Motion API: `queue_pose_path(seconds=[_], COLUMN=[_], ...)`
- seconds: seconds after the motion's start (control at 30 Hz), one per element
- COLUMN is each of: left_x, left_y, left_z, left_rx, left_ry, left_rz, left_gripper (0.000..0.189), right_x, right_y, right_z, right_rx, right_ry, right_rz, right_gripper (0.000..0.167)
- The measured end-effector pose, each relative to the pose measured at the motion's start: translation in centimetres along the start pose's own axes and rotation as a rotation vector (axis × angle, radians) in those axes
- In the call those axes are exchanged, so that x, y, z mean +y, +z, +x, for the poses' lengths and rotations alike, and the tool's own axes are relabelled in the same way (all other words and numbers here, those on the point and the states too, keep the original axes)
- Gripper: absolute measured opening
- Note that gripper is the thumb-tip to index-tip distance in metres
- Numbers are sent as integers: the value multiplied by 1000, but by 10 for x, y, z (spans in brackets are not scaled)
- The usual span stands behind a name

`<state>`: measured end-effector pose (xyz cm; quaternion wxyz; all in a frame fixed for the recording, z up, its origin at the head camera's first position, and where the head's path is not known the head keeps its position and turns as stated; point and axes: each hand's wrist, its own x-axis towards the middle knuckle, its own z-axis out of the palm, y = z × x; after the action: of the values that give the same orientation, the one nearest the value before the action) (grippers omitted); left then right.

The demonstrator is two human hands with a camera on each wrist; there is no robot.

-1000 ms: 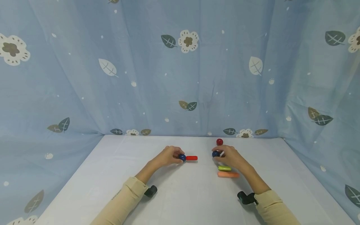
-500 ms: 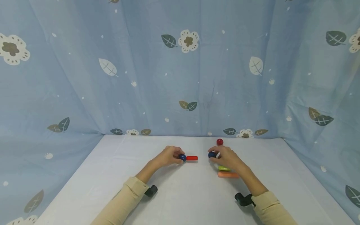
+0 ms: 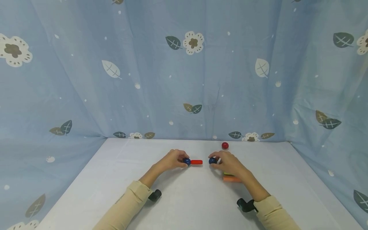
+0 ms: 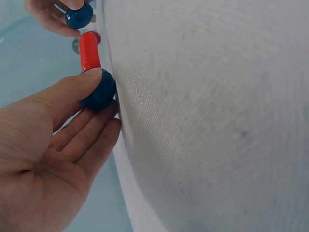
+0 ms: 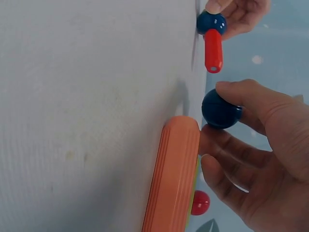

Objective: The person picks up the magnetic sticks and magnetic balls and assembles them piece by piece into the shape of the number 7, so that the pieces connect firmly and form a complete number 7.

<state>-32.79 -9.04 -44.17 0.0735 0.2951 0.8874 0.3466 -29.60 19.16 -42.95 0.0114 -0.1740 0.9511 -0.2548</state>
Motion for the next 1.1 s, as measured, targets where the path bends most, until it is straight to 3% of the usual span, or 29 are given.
queue_pose_path(seconds=[1.1], left_x=[1], left_y=[0], left_z=[1], left_rx=[-2], left_ry=[6], left_rz=[19], left_gripper=[29], right_x=[-7], right_y=[15], right_z=[8], right_rx=[-24], right_ry=[-40], right_rz=[-21], right_gripper=[34])
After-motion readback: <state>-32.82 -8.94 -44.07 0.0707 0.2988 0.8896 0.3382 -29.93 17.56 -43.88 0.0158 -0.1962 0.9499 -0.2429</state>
